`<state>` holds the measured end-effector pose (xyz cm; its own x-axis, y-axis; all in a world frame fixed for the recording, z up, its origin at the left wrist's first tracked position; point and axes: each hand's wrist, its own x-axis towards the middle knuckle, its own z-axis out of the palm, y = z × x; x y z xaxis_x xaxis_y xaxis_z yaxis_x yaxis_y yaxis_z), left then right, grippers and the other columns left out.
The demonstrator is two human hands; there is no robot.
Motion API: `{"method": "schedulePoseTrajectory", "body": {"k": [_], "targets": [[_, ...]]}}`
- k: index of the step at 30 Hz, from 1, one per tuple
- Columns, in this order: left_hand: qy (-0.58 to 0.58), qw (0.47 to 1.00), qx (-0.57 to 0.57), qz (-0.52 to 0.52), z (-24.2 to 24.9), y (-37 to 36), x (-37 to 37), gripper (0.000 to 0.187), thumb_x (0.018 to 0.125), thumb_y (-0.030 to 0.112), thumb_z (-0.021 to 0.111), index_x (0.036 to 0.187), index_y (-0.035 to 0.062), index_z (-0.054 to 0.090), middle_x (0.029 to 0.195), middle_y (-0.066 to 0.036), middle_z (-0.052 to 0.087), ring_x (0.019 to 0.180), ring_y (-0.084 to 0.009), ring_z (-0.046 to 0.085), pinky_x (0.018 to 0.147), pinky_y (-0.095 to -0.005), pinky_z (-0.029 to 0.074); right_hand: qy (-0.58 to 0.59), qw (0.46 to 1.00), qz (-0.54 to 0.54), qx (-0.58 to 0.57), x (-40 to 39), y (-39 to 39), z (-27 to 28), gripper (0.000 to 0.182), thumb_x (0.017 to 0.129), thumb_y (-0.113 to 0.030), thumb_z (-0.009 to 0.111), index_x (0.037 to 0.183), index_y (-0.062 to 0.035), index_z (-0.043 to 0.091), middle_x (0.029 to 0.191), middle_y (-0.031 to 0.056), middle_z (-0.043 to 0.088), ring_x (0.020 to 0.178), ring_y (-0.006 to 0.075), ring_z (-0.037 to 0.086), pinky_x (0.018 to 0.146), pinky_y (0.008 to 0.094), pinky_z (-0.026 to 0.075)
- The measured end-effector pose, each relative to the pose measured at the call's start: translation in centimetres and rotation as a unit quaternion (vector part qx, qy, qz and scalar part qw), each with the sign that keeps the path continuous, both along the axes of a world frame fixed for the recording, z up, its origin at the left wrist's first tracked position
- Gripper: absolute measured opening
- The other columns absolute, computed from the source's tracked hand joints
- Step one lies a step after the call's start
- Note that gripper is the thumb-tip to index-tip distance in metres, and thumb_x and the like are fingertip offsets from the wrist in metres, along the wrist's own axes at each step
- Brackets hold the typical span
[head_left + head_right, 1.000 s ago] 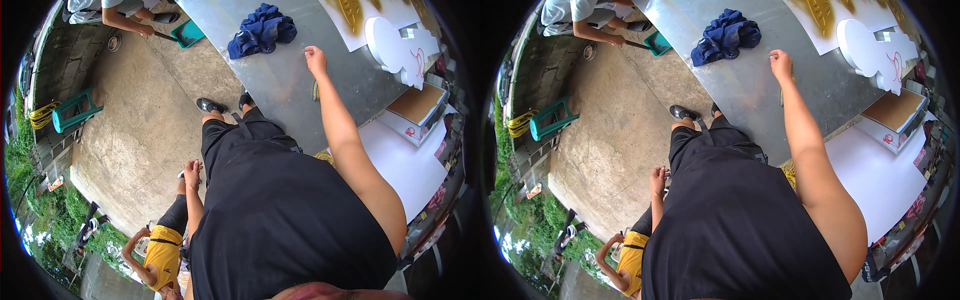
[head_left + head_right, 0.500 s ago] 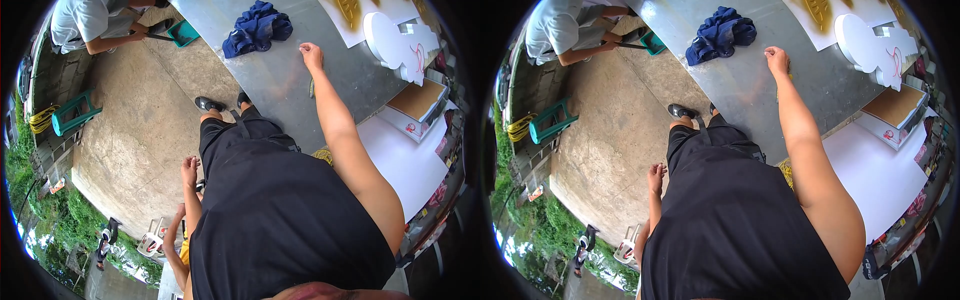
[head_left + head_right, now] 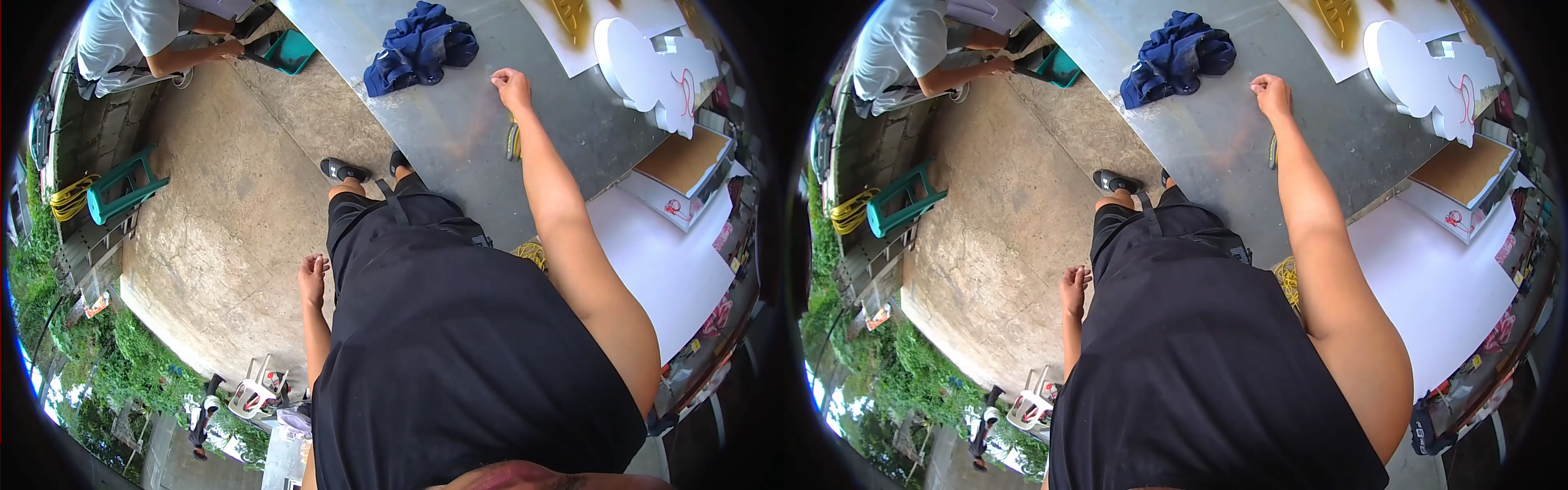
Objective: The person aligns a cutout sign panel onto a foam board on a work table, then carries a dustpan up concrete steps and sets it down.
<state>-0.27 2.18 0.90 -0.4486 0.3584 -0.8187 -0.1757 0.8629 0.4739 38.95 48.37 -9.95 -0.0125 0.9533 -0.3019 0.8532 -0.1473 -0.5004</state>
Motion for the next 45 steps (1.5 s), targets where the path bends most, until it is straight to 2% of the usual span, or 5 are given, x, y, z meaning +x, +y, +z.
{"method": "schedulePoseTrajectory", "body": {"k": [18, 26, 29, 38, 45], "targets": [[0.011, 1.0, 0.017, 0.017, 0.6, 0.5, -0.5, 0.022, 0.088, 0.021, 0.051, 0.1, 0.0023, 0.052, 0.086, -0.006, 0.062, 0.072, -0.0118, 0.056, 0.065, -0.024, 0.041, 0.005, 0.982, -0.18, -0.056, 0.2, 1.7, -0.8, 0.015, 0.069, -0.023, 0.07, 0.075, -0.0089, 0.066, 0.078, 0.0086, 0.066, 0.077, 0.0229, 0.062, 0.072, 0.0341, 0.047], [-0.005, 1.0, -0.013, 0.02, 0.1, -1.4, -0.4, 0.023, 0.088, 0.022, 0.051, 0.1, 0.0025, 0.052, 0.087, -0.007, 0.062, 0.074, -0.0126, 0.057, 0.067, -0.0249, 0.042, -0.229, 0.943, -0.15, 0.189, 0.6, -5.8, 5.0, 0.044, 0.071, -0.029, 0.068, 0.106, -0.0073, 0.051, 0.103, 0.0144, 0.053, 0.102, 0.0309, 0.048, 0.087, 0.0391, 0.039], [-0.018, 1.0, -0.018, 0.0, -1.1, -1.2, -0.6, 0.022, 0.089, 0.021, 0.05, 0.1, 0.0023, 0.052, 0.086, -0.007, 0.062, 0.074, -0.0128, 0.057, 0.066, -0.0251, 0.042, -0.235, 0.951, -0.201, -0.001, 0.6, -8.6, 5.3, 0.06, 0.07, -0.033, 0.068, 0.117, -0.0059, 0.043, 0.114, 0.0202, 0.045, 0.111, 0.0364, 0.041, 0.089, 0.0448, 0.037], [0.019, 0.997, 0.052, -0.045, -0.9, 4.1, -2.7, 0.022, 0.088, 0.021, 0.051, 0.098, 0.0009, 0.054, 0.087, -0.008, 0.062, 0.073, -0.0131, 0.057, 0.065, -0.025, 0.042, -0.27, 0.953, -0.126, 0.056, 0.8, -8.7, 6.7, 0.053, 0.072, -0.027, 0.067, 0.115, -0.0073, 0.042, 0.111, 0.0159, 0.045, 0.104, 0.0337, 0.044, 0.087, 0.0434, 0.037], [0.04, 0.991, 0.061, -0.115, -1.4, 4.7, -1.8, 0.02, 0.087, 0.019, 0.054, 0.089, -0.0008, 0.056, 0.074, -0.003, 0.058, 0.063, -0.0087, 0.05, 0.055, -0.023, 0.04, 0.043, 0.991, 0.06, 0.111, -5.5, -11.7, 5.9, 0.033, 0.072, -0.014, 0.06, 0.101, -0.0048, 0.048, 0.098, 0.0198, 0.049, 0.093, 0.0364, 0.049, 0.081, 0.0437, 0.04]]}}
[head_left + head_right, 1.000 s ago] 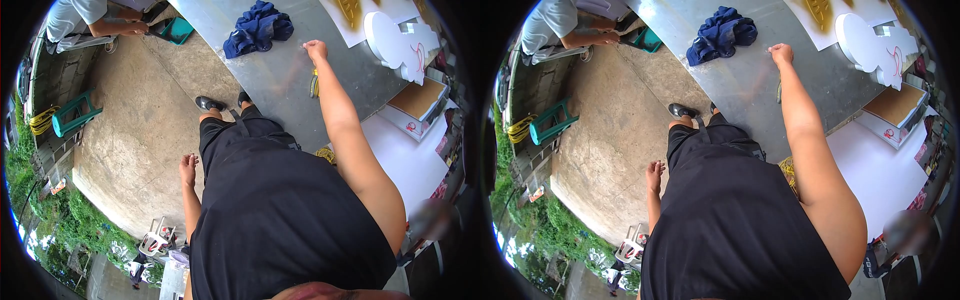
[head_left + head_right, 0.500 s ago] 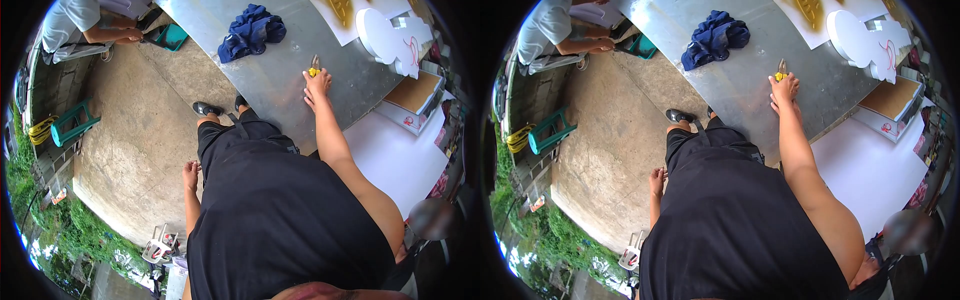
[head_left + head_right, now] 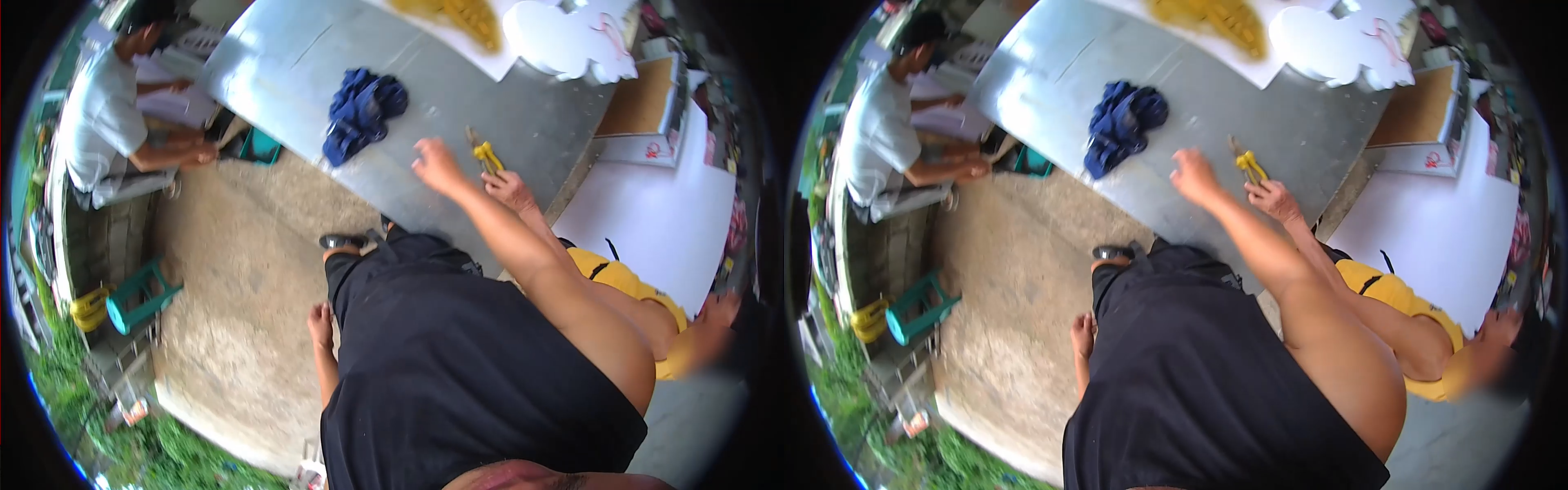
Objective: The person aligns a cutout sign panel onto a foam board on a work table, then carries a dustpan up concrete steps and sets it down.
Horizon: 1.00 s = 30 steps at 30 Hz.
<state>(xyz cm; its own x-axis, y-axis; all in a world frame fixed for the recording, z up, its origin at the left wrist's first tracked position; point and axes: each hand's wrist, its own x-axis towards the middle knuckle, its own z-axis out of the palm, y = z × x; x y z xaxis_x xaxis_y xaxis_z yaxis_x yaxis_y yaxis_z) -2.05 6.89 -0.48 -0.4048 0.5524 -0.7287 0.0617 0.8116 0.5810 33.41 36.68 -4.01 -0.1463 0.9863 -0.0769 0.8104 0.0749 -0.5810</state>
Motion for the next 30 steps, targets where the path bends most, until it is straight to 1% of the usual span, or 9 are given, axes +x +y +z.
{"method": "schedulePoseTrajectory", "body": {"k": [1, 3, 6, 10, 15, 21, 26, 28, 30], "targets": [[-0.004, 0.999, 0.005, -0.054, 0.1, 0.2, -0.1, 0.019, 0.086, 0.018, 0.054, 0.088, -0.0008, 0.056, 0.072, -0.002, 0.056, 0.06, -0.0086, 0.048, 0.053, -0.0228, 0.039, 0.018, 0.999, 0.022, -0.035, -1.0, -1.0, 0.1, 0.033, 0.073, -0.014, 0.06, 0.101, -0.005, 0.048, 0.098, 0.0196, 0.049, 0.092, 0.0366, 0.05, 0.08, 0.0438, 0.041], [-0.007, 0.997, 0.024, -0.072, -0.8, -0.4, -0.7, 0.021, 0.086, 0.019, 0.054, 0.088, -0.001, 0.055, 0.07, -0.002, 0.055, 0.059, -0.0084, 0.049, 0.052, -0.0228, 0.04, 0.049, 0.994, 0.048, -0.08, -3.0, -3.3, 0.2, 0.032, 0.074, -0.015, 0.06, 0.102, -0.0055, 0.047, 0.099, 0.0194, 0.048, 0.092, 0.0367, 0.05, 0.08, 0.0437, 0.042], [-0.015, 0.997, 0.014, -0.071, -2.7, -1.2, -1.8, 0.022, 0.086, 0.021, 0.055, 0.09, -0.0005, 0.055, 0.073, -0.004, 0.057, 0.062, -0.0104, 0.053, 0.054, -0.024, 0.045, 0.061, 0.991, 0.071, -0.097, -3.5, -7.1, -1.0, 0.033, 0.077, -0.016, 0.059, 0.106, -0.0056, 0.047, 0.102, 0.019, 0.048, 0.098, 0.0353, 0.049, 0.084, 0.0419, 0.041], [-0.026, 0.996, 0.003, -0.085, -4.3, 0.1, -4.3, 0.022, 0.086, 0.021, 0.055, 0.091, -0.0002, 0.055, 0.076, -0.005, 0.059, 0.064, -0.0114, 0.056, 0.055, -0.0245, 0.046, 0.052, 0.978, 0.067, -0.192, -2.5, -10.1, -0.6, 0.031, 0.077, -0.015, 0.058, 0.105, -0.006, 0.048, 0.101, 0.0166, 0.05, 0.098, 0.0331, 0.05, 0.084, 0.04, 0.042], [-0.052, 0.992, 0.026, -0.111, -6.3, 3.0, -7.5, 0.021, 0.086, 0.021, 0.054, 0.094, 0.0011, 0.054, 0.08, -0.007, 0.062, 0.066, -0.0131, 0.059, 0.056, -0.0238, 0.044, 0.023, 0.983, -0.019, -0.179, 1.1, -12.2, -1.8, 0.028, 0.077, -0.016, 0.058, 0.102, -0.0055, 0.052, 0.102, 0.0152, 0.054, 0.096, 0.0312, 0.053, 0.082, 0.0397, 0.043], [-0.058, 0.979, 0.064, -0.186, -4.3, 7.2, -10.6, 0.021, 0.087, 0.02, 0.052, 0.097, 0.0008, 0.053, 0.084, -0.009, 0.063, 0.069, -0.0151, 0.061, 0.058, -0.0259, 0.044, 0.022, 0.968, -0.18, -0.176, 1.1, -14.7, 0.0, 0.025, 0.076, -0.021, 0.06, 0.095, -0.0055, 0.057, 0.09, 0.0136, 0.061, 0.086, 0.0294, 0.059, 0.077, 0.0381, 0.046], [-0.122, 0.978, 0.052, -0.16, -6.5, 7.0, -15.6, 0.024, 0.086, 0.02, 0.053, 0.099, 0.0002, 0.051, 0.089, -0.011, 0.063, 0.072, -0.0177, 0.061, 0.06, -0.0277, 0.045, 0.036, 0.95, -0.229, -0.21, -2.7, -21.3, -2.5, 0.021, 0.074, -0.021, 0.06, 0.089, -0.0061, 0.061, 0.087, 0.0113, 0.064, 0.084, 0.0285, 0.06, 0.075, 0.0372, 0.047], [-0.126, 0.977, 0.03, -0.17, -7.0, 6.3, -17.6, 0.026, 0.086, 0.021, 0.054, 0.102, 0.001, 0.05, 0.089, -0.012, 0.063, 0.072, -0.0193, 0.062, 0.06, -0.0288, 0.046, -0.016, 0.946, -0.184, -0.268, -4.8, -24.1, -2.6, 0.02, 0.073, -0.02, 0.061, 0.087, -0.0055, 0.062, 0.085, 0.0123, 0.064, 0.084, 0.028, 0.061, 0.074, 0.0363, 0.047], [-0.15, 0.973, -0.004, -0.173, -8.6, 5.0, -19.5, 0.026, 0.086, 0.02, 0.052, 0.104, 0.0007, 0.049, 0.091, -0.013, 0.063, 0.07, -0.0199, 0.061, 0.06, -0.0288, 0.046, 0.01, 0.943, -0.223, -0.246, -6.8, -28.4, -2.6, 0.021, 0.072, -0.019, 0.061, 0.088, -0.0051, 0.062, 0.085, 0.0126, 0.064, 0.083, 0.0277, 0.061, 0.074, 0.0358, 0.048]]}}
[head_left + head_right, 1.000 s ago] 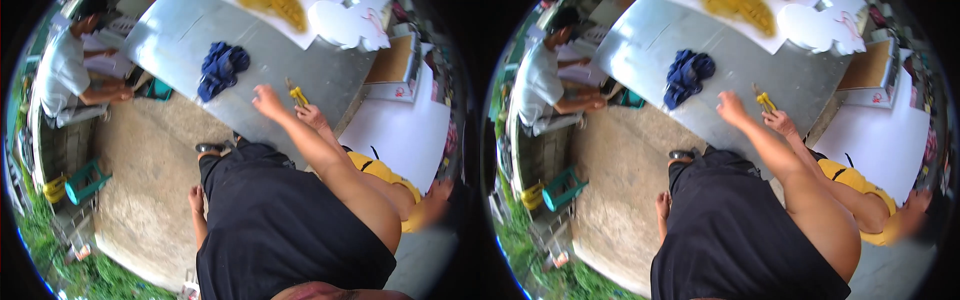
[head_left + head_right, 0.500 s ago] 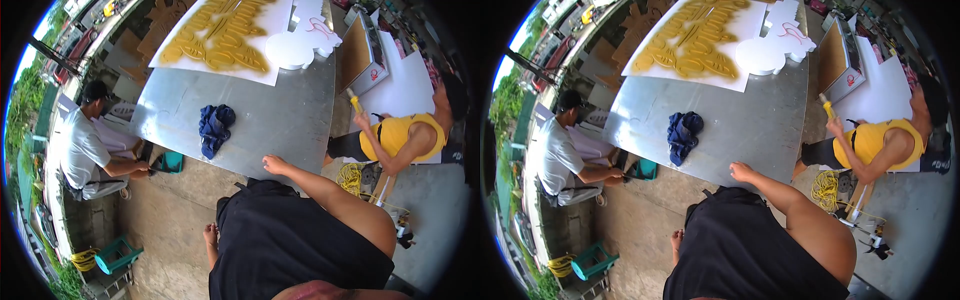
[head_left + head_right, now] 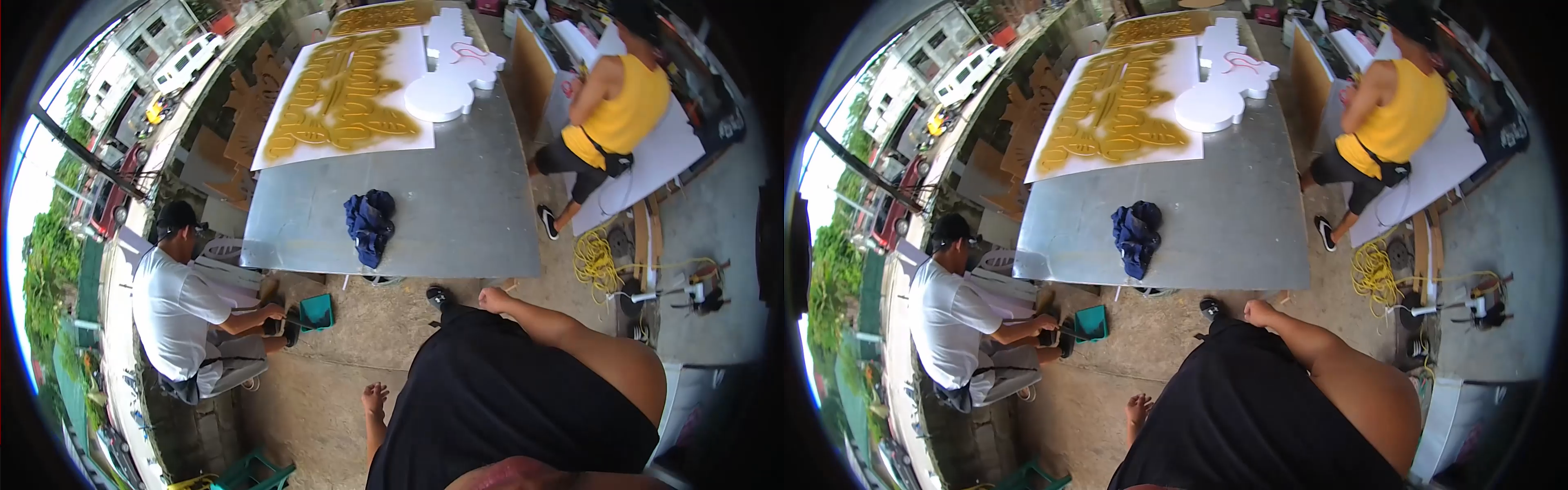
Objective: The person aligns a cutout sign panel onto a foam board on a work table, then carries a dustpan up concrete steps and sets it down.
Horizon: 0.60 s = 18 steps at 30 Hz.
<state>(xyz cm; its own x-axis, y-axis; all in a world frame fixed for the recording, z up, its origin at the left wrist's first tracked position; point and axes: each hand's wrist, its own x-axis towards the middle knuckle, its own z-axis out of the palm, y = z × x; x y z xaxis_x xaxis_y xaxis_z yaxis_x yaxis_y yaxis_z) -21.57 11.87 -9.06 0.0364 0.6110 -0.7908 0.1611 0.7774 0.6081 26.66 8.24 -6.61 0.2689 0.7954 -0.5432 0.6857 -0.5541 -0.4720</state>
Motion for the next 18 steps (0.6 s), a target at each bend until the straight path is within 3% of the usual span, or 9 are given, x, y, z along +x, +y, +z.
{"method": "schedulePoseTrajectory", "body": {"k": [4, 7, 12, 16, 18], "targets": [[0.011, 0.998, -0.063, -0.003, -1.6, -2.3, -2.5, 0.025, 0.087, 0.018, 0.051, 0.105, 0.0007, 0.049, 0.093, -0.013, 0.062, 0.068, -0.02, 0.061, 0.057, -0.0277, 0.045, 0.031, 0.997, -0.077, 0.011, -0.4, -6.3, 2.5, 0.017, 0.071, -0.018, 0.061, 0.083, -0.007, 0.064, 0.086, 0.014, 0.063, 0.082, 0.0287, 0.061, 0.074, 0.0368, 0.048], [-0.014, 0.997, -0.076, 0.01, -3.5, -2.9, -2.3, 0.025, 0.087, 0.018, 0.05, 0.105, 0.0006, 0.049, 0.096, -0.014, 0.062, 0.067, -0.0202, 0.061, 0.053, -0.0267, 0.044, -0.019, 0.993, -0.118, 0.01, 1.9, -10.0, 1.5, 0.016, 0.07, -0.019, 0.061, 0.081, -0.0073, 0.065, 0.085, 0.0134, 0.064, 0.081, 0.028, 0.061, 0.072, 0.0361, 0.048], [-0.001, 0.999, -0.005, -0.051, -2.1, -1.2, 3.0, 0.027, 0.087, 0.02, 0.051, 0.105, -0.0006, 0.049, 0.093, -0.015, 0.062, 0.067, -0.0188, 0.061, 0.053, -0.0262, 0.044, -0.015, 0.984, -0.179, -0.005, 4.3, -13.5, 0.9, 0.017, 0.073, -0.018, 0.061, 0.084, -0.0056, 0.064, 0.083, 0.0118, 0.064, 0.079, 0.0251, 0.062, 0.071, 0.0338, 0.049], [-0.007, 0.995, 0.049, -0.09, -0.9, -0.6, 7.8, 0.027, 0.086, 0.019, 0.052, 0.105, -0.0004, 0.049, 0.091, -0.015, 0.063, 0.067, -0.0181, 0.062, 0.053, -0.0261, 0.044, -0.031, 0.988, -0.146, 0.037, 4.5, -16.4, -0.7, 0.017, 0.073, -0.018, 0.06, 0.085, -0.0052, 0.064, 0.083, 0.0117, 0.064, 0.076, 0.025, 0.063, 0.069, 0.0337, 0.049], [0.024, 0.986, 0.068, -0.151, -0.2, -1.0, 10.3, 0.027, 0.085, 0.018, 0.052, 0.104, -0.0005, 0.05, 0.089, -0.014, 0.063, 0.068, -0.0184, 0.062, 0.054, -0.0264, 0.044, 0.052, 0.978, -0.196, 0.049, 4.6, -18.1, 0.1, 0.019, 0.073, -0.02, 0.06, 0.087, -0.0067, 0.063, 0.086, 0.0125, 0.064, 0.079, 0.0256, 0.062, 0.071, 0.0338, 0.049]]}}
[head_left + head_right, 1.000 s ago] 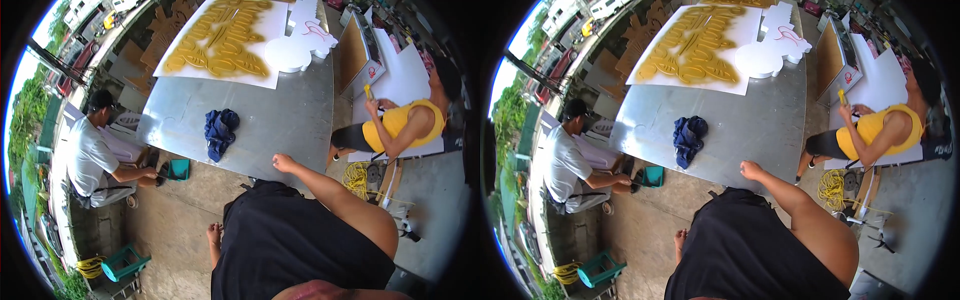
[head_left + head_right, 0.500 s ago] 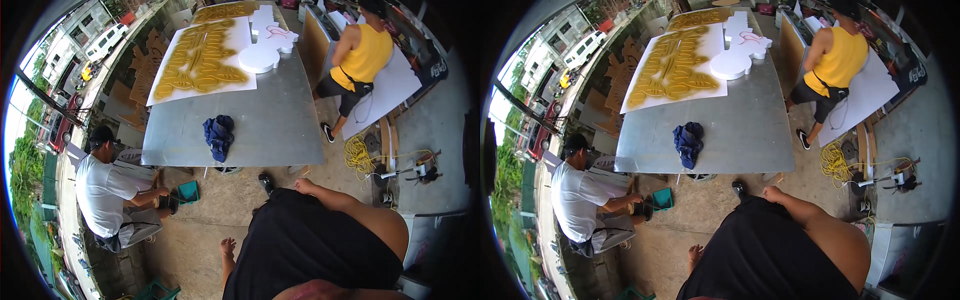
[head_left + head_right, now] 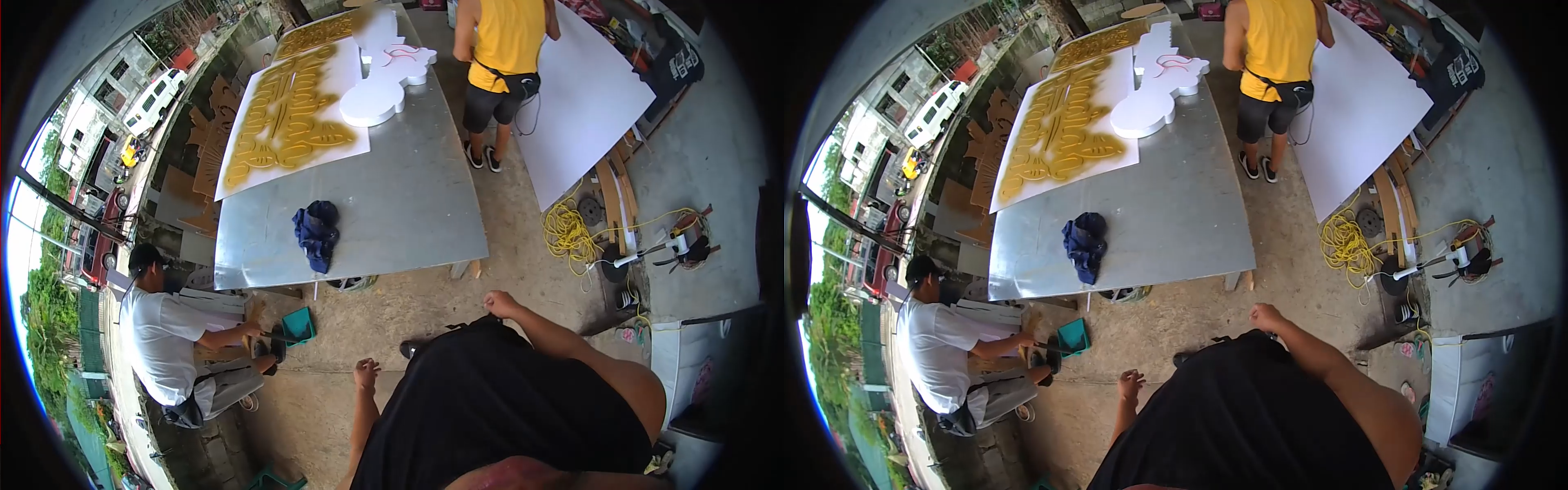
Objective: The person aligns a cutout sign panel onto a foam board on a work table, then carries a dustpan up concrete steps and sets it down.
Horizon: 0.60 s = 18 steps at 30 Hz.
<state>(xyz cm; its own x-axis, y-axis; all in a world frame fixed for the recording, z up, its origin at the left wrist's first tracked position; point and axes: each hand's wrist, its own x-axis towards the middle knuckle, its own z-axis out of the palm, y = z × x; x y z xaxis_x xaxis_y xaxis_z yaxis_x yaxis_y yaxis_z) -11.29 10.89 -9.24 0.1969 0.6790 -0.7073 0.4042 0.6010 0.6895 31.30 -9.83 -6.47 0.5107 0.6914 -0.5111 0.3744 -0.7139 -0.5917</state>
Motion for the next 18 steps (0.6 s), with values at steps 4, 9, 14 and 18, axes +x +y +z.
{"method": "schedulePoseTrajectory", "body": {"k": [4, 9, 14, 18], "targets": [[0.034, 0.998, 0.02, -0.047, -0.7, -2.2, 5.6, 0.026, 0.085, 0.017, 0.053, 0.103, -0.0014, 0.051, 0.085, -0.014, 0.063, 0.067, -0.0185, 0.062, 0.053, -0.0271, 0.043, 0.084, 0.996, -0.042, 0.005, 3.2, -6.1, 2.4, 0.021, 0.076, -0.019, 0.059, 0.092, -0.0058, 0.062, 0.087, 0.0127, 0.064, 0.08, 0.0257, 0.062, 0.072, 0.0342, 0.049], [0.003, 0.989, 0.048, -0.138, -1.3, -7.8, 15.8, 0.025, 0.08, 0.015, 0.056, 0.098, -0.0027, 0.055, 0.081, -0.013, 0.063, 0.071, -0.0202, 0.061, 0.061, -0.0308, 0.047, 0.084, 0.969, -0.231, -0.024, 10.4, -20.7, -0.8, 0.016, 0.076, -0.012, 0.057, 0.088, -0.0027, 0.059, 0.073, 0.0104, 0.062, 0.059, 0.0177, 0.059, 0.052, 0.0307, 0.048], [0.049, 0.934, 0.141, -0.325, 1.3, -12.2, 26.7, 0.025, 0.078, 0.02, 0.056, 0.095, 0.001, 0.057, 0.082, -0.012, 0.064, 0.074, -0.0217, 0.062, 0.067, -0.0329, 0.048, 0.169, 0.886, -0.429, -0.056, 16.5, -35.2, -4.2, 0.014, 0.078, -0.009, 0.049, 0.069, -0.0018, 0.057, 0.055, 0.0067, 0.054, 0.046, 0.0163, 0.053, 0.043, 0.0284, 0.043], [0.006, 0.917, 0.132, -0.377, 0.0, -11.7, 31.1, 0.024, 0.079, 0.024, 0.055, 0.093, 0.0041, 0.058, 0.083, -0.012, 0.064, 0.077, -0.0244, 0.063, 0.068, -0.0349, 0.048, 0.115, 0.898, -0.422, -0.043, 16.5, -38.2, -6.6, 0.012, 0.078, -0.009, 0.051, 0.072, -0.0024, 0.059, 0.057, 0.0084, 0.056, 0.047, 0.0177, 0.054, 0.043, 0.0298, 0.044]]}}
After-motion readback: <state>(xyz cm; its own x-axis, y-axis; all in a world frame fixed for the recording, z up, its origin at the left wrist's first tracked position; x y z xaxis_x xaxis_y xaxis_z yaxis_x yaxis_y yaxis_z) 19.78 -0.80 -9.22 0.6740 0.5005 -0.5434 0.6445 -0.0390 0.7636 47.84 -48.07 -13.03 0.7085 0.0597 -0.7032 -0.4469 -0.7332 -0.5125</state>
